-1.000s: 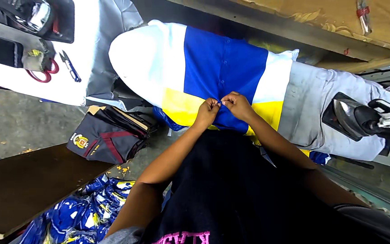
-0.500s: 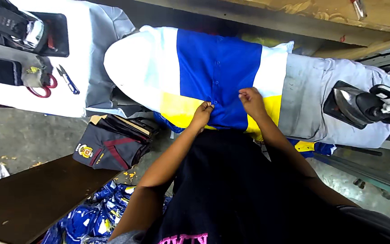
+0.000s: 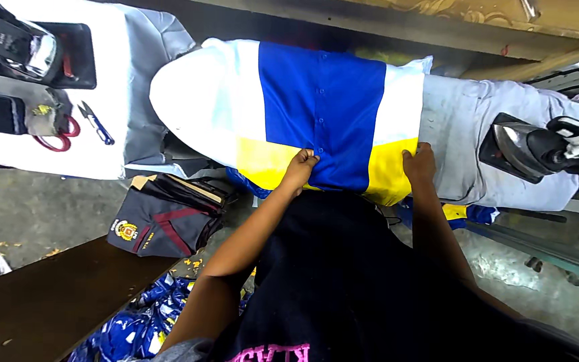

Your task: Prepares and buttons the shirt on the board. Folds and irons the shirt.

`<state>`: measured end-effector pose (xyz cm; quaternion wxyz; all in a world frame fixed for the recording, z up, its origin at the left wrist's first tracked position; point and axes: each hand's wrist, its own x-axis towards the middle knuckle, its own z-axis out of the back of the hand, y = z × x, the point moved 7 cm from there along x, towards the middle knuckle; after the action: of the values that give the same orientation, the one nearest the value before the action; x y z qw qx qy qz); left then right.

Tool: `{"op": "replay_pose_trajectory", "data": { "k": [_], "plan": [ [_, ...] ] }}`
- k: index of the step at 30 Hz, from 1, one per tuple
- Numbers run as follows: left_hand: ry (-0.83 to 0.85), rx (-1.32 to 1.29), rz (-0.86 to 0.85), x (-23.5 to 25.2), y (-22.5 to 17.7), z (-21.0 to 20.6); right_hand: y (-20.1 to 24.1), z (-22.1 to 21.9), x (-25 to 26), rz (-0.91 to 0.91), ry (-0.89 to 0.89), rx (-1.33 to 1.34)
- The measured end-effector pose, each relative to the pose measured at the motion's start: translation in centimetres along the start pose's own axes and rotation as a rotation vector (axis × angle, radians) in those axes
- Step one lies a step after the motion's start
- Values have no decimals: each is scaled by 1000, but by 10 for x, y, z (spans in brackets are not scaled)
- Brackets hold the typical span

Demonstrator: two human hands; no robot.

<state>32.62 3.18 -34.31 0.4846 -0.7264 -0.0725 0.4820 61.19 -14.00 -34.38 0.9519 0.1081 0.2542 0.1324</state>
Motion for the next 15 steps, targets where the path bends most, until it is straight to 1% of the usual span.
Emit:
{"op": "replay_pose_trajectory", "data": {
  "k": [3, 6, 8, 9, 11, 13, 15],
  "plan": [
    [16, 40, -11, -1, -3, 2, -5, 1, 5, -28, 28, 62],
    [23, 111, -24, -3, -3, 7, -16, 19, 17, -22, -93, 133],
    [-10, 268, -74, -3, -8, 22, -18, 29, 22, -11, -142, 162],
    [-60, 378, -125, -3, -14, 37, -19, 32, 24, 4, -149, 151],
    [-255, 595, -196, -3, -30, 78, -23, 32, 26, 3, -123, 124],
    [-476, 728, -190, -5, -43, 127, -26, 26, 23, -17, -77, 112],
    [-607, 749, -127, 0, -48, 165, -27, 18, 20, -34, -53, 87]
  ]
}}
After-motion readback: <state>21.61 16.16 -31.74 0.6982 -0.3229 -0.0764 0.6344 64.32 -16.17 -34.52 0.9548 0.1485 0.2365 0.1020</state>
